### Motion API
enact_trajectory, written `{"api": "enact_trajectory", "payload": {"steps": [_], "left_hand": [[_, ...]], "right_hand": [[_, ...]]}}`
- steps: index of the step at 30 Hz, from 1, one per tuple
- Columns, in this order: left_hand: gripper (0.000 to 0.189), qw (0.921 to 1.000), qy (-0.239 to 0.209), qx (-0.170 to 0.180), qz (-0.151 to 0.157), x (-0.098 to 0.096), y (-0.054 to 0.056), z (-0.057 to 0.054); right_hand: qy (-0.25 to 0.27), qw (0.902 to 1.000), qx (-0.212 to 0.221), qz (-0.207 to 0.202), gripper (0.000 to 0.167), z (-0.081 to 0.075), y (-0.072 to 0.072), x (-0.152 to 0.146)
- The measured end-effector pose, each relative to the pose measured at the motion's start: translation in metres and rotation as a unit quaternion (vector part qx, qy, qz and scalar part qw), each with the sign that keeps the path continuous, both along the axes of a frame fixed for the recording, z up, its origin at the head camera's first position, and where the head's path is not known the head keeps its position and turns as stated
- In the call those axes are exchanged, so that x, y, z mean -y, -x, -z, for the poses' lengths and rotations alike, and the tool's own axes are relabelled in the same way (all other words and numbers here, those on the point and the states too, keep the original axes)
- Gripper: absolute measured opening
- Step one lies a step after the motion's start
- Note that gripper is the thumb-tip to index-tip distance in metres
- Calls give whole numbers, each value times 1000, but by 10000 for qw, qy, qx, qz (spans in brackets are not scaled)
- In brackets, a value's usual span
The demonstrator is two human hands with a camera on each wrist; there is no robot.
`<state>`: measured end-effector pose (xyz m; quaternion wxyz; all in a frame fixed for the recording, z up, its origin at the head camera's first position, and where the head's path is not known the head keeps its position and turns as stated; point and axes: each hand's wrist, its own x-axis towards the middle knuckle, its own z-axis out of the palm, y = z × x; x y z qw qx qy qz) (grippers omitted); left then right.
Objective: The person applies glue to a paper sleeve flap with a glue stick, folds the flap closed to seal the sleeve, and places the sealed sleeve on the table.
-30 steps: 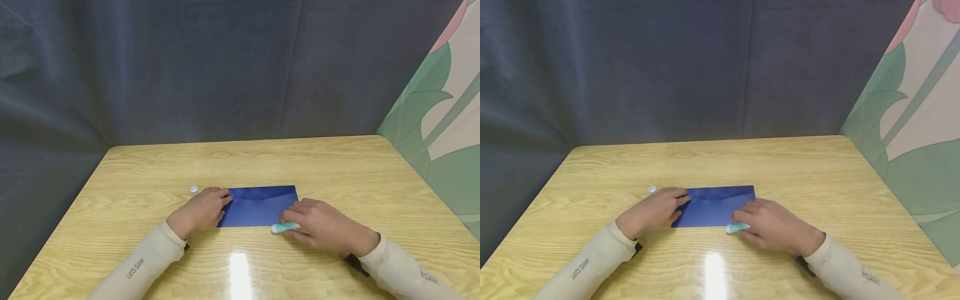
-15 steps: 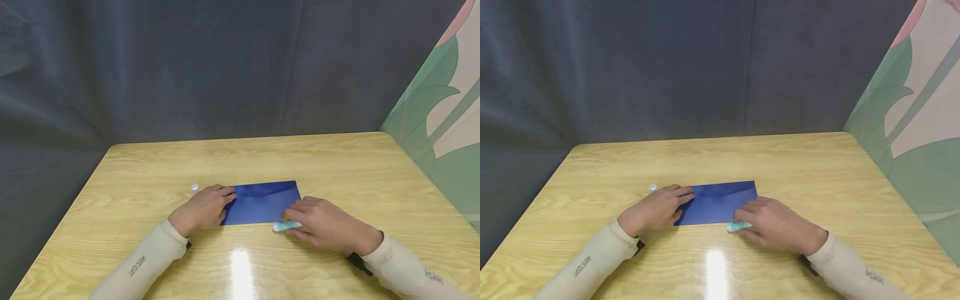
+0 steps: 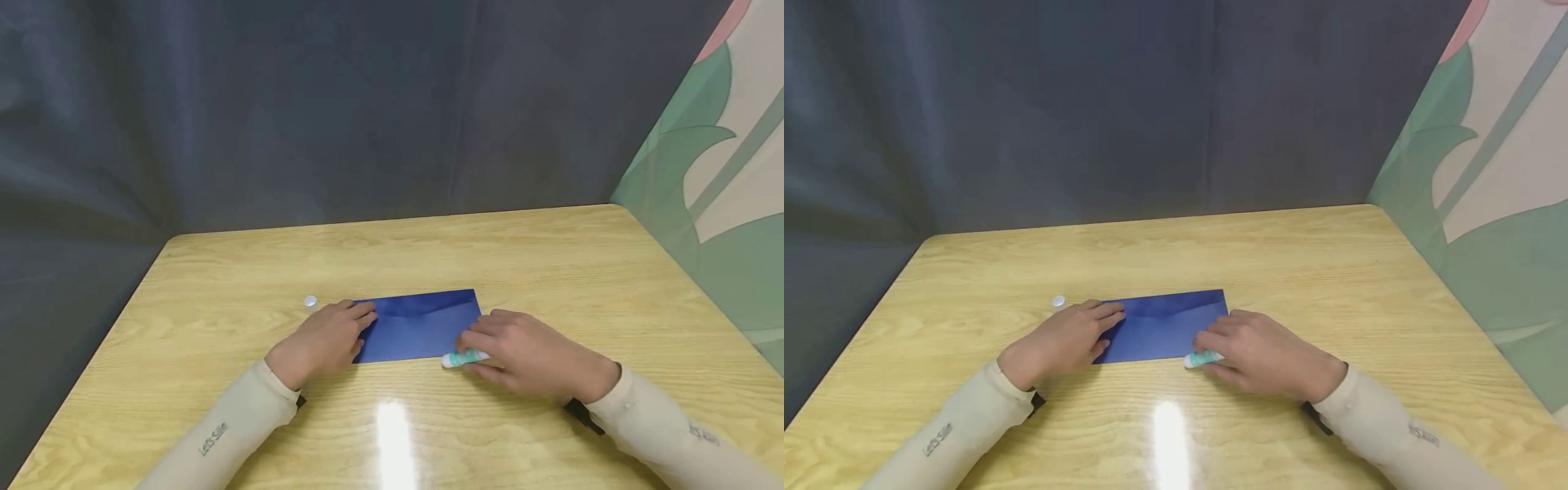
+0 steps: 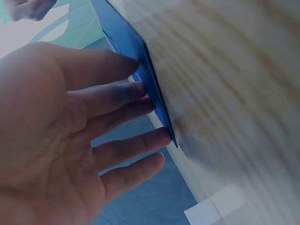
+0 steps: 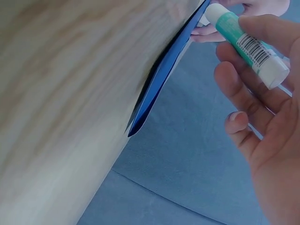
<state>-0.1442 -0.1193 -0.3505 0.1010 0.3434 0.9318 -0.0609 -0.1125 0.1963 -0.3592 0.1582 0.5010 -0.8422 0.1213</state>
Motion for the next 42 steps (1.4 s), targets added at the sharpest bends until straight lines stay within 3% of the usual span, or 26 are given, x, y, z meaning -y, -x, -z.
{"api": "enact_trajectory", "payload": {"steps": [13,20,25,33,38,42], "left_hand": [[60,9986,-495,188,81,4,6,2],[63,9982,-536,222,183,6,4,5],[62,9967,-790,188,-66,5,3,4],[56,9884,-1166,649,-728,2,1,3],[56,9878,-1223,523,-808,4,-1,5],[59,9868,-1250,669,-786,9,0,5]], "right_hand": [[52,10000,-41,1,24,1,-7,1],[122,9999,94,8,25,4,-11,0],[136,9999,68,-50,21,3,-11,2],[111,9998,136,-30,19,4,-11,4],[137,9998,95,-63,18,4,-11,5],[158,9998,112,-82,19,4,-10,5]]}}
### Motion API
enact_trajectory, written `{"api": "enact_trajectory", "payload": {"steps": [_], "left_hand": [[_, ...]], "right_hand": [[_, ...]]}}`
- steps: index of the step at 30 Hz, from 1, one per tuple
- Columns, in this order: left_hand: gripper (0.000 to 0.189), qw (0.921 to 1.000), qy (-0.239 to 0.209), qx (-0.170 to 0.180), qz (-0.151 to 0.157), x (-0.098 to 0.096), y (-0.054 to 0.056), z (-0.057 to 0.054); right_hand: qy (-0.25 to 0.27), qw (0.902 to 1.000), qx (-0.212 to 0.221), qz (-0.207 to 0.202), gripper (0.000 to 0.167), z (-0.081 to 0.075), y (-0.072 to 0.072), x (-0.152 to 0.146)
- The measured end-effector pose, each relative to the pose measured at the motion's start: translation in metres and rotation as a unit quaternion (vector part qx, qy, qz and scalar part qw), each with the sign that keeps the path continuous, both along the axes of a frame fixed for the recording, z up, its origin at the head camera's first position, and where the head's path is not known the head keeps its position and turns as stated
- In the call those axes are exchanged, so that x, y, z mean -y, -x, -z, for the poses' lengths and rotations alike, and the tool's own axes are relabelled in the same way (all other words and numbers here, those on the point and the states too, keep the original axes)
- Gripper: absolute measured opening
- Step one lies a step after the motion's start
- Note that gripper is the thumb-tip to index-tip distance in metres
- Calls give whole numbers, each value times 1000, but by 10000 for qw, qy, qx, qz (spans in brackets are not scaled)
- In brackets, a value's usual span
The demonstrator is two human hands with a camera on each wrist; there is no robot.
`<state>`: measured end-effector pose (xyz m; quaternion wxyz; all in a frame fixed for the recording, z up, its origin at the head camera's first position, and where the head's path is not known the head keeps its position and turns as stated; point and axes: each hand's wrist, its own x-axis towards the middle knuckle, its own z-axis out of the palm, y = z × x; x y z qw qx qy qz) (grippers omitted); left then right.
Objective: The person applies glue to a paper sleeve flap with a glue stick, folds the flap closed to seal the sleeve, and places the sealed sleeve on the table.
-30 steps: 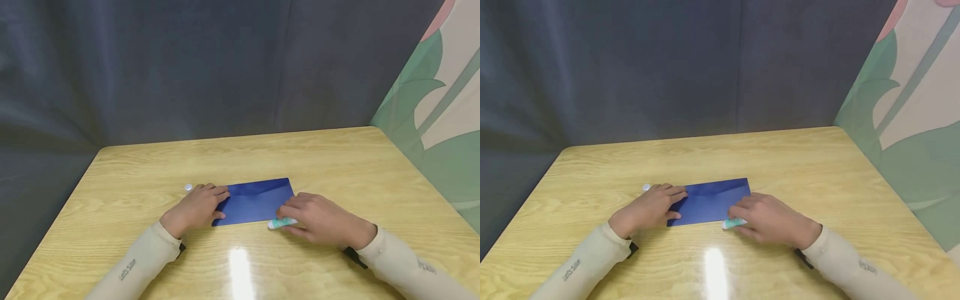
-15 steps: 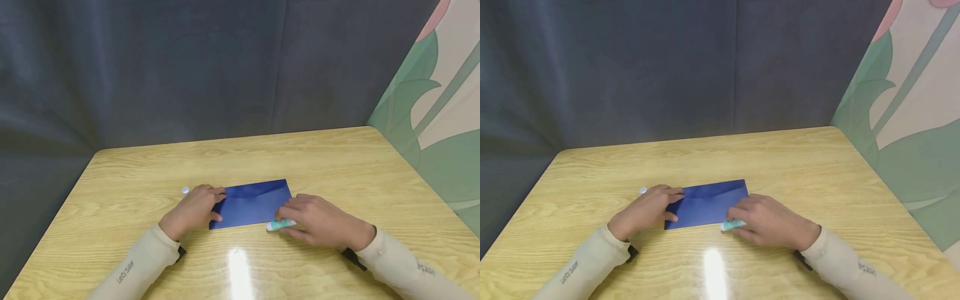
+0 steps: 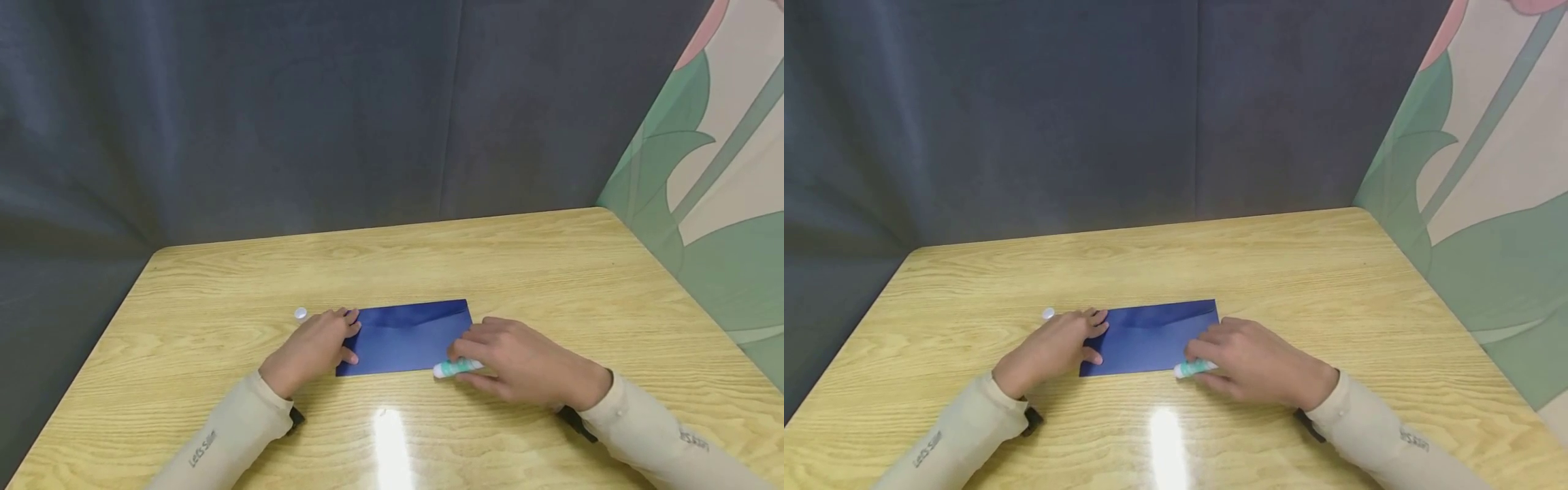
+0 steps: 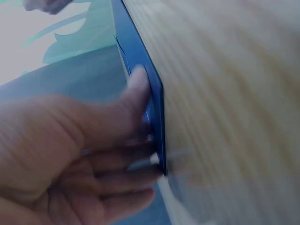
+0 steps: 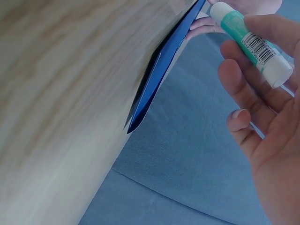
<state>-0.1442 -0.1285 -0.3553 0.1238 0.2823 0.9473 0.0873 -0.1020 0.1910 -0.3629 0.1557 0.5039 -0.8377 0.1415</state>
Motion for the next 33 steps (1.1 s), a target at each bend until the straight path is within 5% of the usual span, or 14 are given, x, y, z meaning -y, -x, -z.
{"api": "enact_trajectory", "payload": {"steps": [8,20,26,33], "left_hand": [[64,9990,-273,360,54,10,4,1],[56,9996,226,-115,91,1,-6,0],[55,9957,607,-585,385,-4,-6,2],[63,9968,587,-439,304,-4,-7,1]], "right_hand": [[9,9999,-90,-94,22,1,1,2],[-57,9998,-179,-25,22,-1,1,0],[-64,9999,-92,62,21,-3,0,-2],[-72,9999,-114,-18,23,-2,0,-1]]}}
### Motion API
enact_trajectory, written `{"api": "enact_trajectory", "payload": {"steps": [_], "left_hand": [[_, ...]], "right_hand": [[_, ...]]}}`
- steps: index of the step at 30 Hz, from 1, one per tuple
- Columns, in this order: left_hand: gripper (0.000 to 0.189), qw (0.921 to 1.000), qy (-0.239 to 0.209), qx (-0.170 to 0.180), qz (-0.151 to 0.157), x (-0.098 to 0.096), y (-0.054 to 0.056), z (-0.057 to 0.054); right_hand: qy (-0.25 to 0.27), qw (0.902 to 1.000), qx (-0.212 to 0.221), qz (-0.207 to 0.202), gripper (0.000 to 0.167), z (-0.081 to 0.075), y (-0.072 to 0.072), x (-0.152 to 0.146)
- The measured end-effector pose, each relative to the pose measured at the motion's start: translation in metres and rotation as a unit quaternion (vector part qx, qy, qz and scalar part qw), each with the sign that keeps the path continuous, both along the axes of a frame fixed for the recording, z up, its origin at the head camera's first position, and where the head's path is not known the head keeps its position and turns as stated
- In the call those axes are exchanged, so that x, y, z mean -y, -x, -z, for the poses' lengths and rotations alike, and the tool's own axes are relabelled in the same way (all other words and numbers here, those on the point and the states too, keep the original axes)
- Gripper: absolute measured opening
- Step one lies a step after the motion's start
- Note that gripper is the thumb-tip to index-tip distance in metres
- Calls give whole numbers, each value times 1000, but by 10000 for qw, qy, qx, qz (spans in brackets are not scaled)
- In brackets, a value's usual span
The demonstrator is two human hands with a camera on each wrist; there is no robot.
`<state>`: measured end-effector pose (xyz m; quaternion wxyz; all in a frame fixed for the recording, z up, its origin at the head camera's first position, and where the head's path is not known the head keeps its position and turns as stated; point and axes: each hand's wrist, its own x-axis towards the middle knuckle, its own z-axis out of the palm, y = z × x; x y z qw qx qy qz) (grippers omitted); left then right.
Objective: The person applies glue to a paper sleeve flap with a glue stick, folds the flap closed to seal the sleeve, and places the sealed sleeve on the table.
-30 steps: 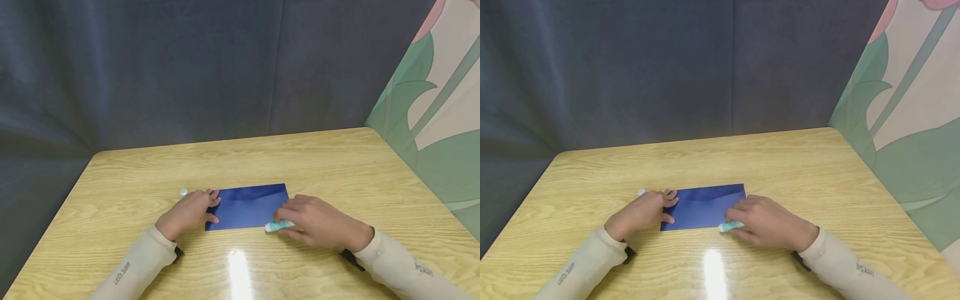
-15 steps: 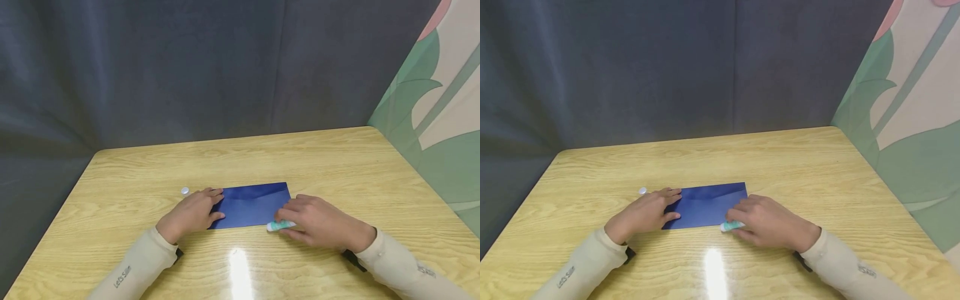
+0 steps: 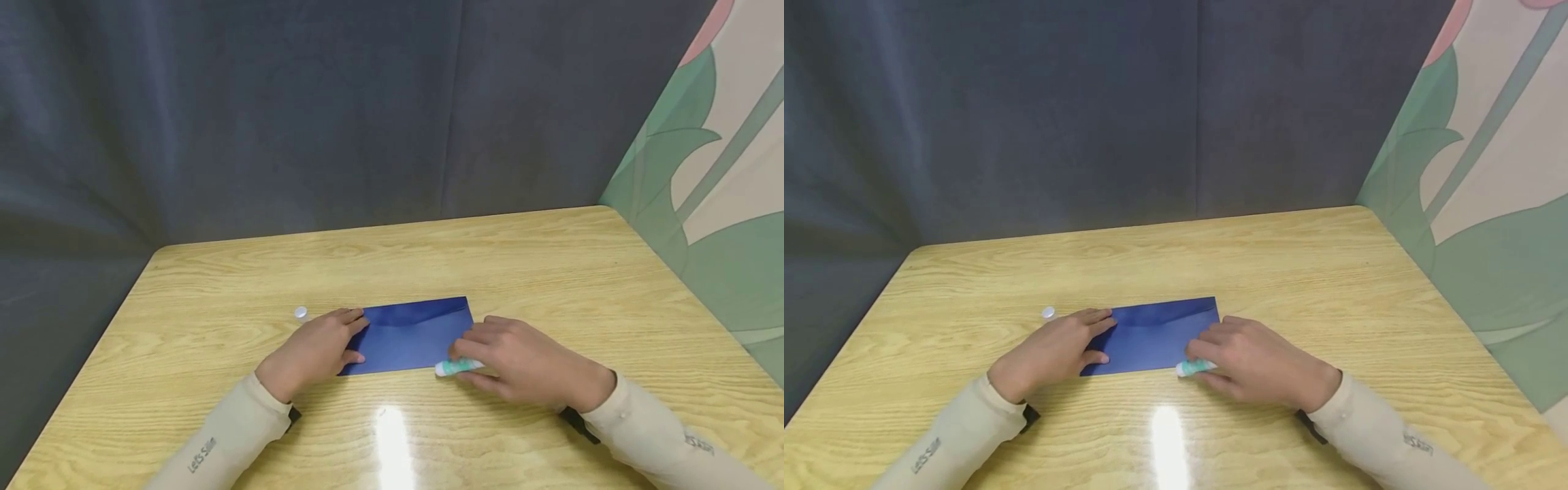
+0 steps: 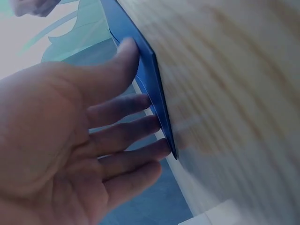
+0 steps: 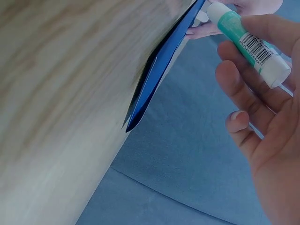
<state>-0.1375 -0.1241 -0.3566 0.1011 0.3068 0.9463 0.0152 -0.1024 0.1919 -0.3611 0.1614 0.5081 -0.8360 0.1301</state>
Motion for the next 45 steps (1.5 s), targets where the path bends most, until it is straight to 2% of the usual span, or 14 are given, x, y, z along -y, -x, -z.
{"api": "enact_trajectory", "payload": {"steps": [9,17,20,25,33,38,45], "left_hand": [[76,9994,-142,303,124,1,2,2],[73,9990,221,-98,380,-4,2,0],[74,9986,342,-94,401,-7,2,-1],[73,9988,268,98,407,-9,3,1],[63,9970,210,-145,727,-6,9,3],[63,9968,295,-112,738,-5,9,2],[62,9965,396,-94,727,-12,11,0]], "right_hand": [[-98,9999,-110,35,23,-2,-1,0],[3,9999,-100,-88,23,-1,0,2],[-26,9999,-108,-85,24,-1,0,3],[-44,9999,-132,-95,25,0,1,3],[-65,9999,-84,-53,23,0,2,4],[-146,9998,-105,-56,22,0,3,5],[-88,9999,-45,64,24,0,4,3]]}}
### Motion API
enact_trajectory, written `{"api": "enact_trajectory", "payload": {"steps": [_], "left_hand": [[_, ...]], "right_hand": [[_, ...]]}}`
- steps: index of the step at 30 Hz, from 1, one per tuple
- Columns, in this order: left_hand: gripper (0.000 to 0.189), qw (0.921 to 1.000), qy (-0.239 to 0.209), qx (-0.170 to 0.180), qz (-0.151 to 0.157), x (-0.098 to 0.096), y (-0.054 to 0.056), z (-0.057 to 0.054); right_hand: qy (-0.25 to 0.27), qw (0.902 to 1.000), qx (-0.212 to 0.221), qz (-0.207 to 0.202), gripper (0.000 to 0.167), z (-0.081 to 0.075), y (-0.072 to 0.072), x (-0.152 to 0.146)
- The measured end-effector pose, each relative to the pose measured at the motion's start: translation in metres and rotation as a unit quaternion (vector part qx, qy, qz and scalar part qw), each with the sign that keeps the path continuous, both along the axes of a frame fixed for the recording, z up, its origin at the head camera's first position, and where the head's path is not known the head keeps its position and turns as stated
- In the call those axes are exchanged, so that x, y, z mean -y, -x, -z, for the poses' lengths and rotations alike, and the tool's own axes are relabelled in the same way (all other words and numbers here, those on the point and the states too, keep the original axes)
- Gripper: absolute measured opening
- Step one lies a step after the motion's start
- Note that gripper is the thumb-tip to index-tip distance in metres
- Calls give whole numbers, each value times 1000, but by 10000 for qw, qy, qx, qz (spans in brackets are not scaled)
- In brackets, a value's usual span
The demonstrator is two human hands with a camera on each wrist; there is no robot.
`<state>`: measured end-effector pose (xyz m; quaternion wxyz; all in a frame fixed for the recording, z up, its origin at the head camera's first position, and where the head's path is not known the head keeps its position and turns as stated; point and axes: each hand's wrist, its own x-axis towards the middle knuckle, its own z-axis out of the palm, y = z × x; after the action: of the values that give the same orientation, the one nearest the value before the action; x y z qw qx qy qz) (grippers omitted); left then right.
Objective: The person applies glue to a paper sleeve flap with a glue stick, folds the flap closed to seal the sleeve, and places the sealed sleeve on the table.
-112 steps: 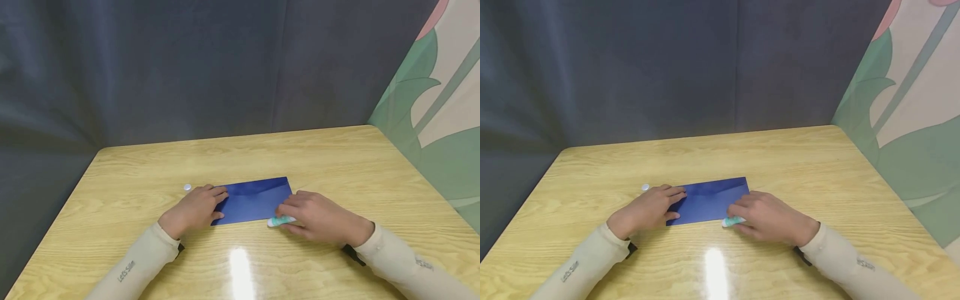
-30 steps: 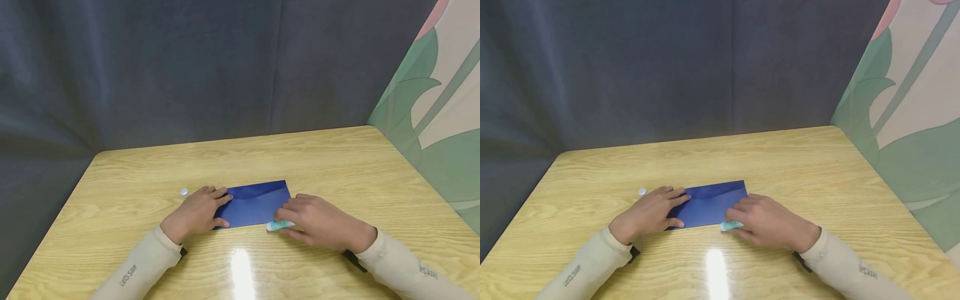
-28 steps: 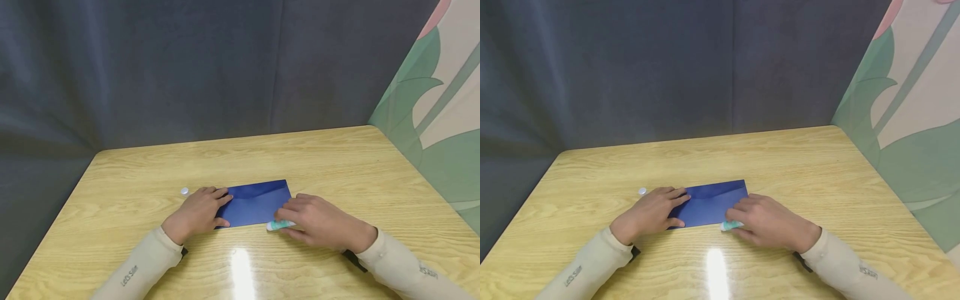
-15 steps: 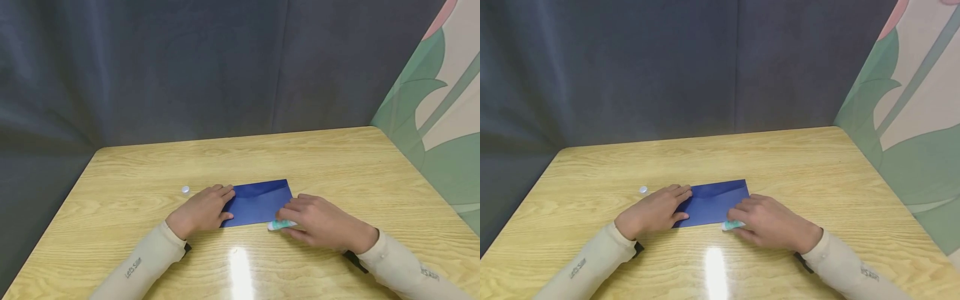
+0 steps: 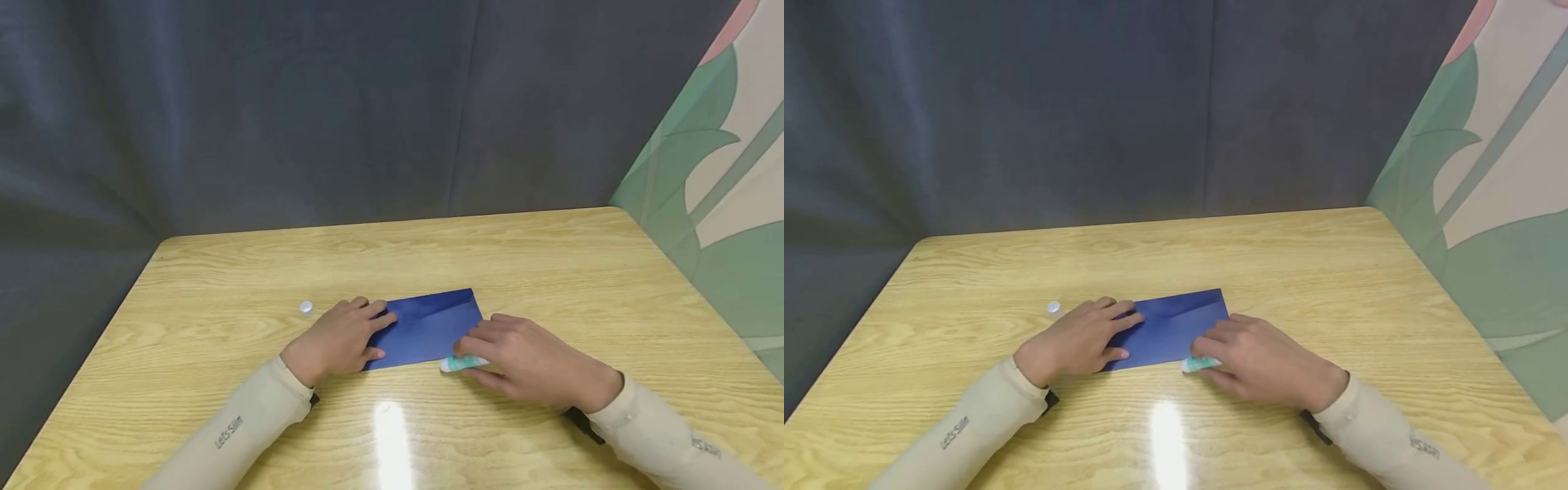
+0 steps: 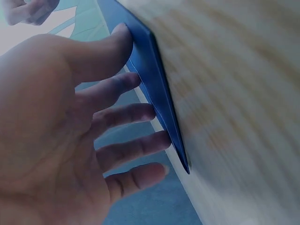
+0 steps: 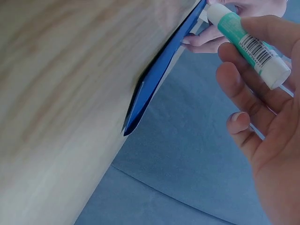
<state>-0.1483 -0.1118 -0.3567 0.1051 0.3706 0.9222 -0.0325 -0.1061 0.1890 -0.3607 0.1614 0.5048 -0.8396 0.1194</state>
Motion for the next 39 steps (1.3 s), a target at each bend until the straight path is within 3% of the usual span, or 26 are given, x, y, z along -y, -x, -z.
{"api": "enact_trajectory", "payload": {"steps": [8,23,31,39], "left_hand": [[63,9993,-104,302,210,-4,6,0],[71,9965,-334,768,-37,-3,9,0],[63,9980,-249,578,53,-5,9,2],[63,9989,-48,452,-77,-15,5,0]], "right_hand": [[16,10000,-19,-48,25,-2,1,-2],[-104,9999,8,17,24,-2,0,-2],[-31,10000,-6,0,23,-2,-1,-4],[-30,10000,78,-4,22,-4,-1,-3]]}}
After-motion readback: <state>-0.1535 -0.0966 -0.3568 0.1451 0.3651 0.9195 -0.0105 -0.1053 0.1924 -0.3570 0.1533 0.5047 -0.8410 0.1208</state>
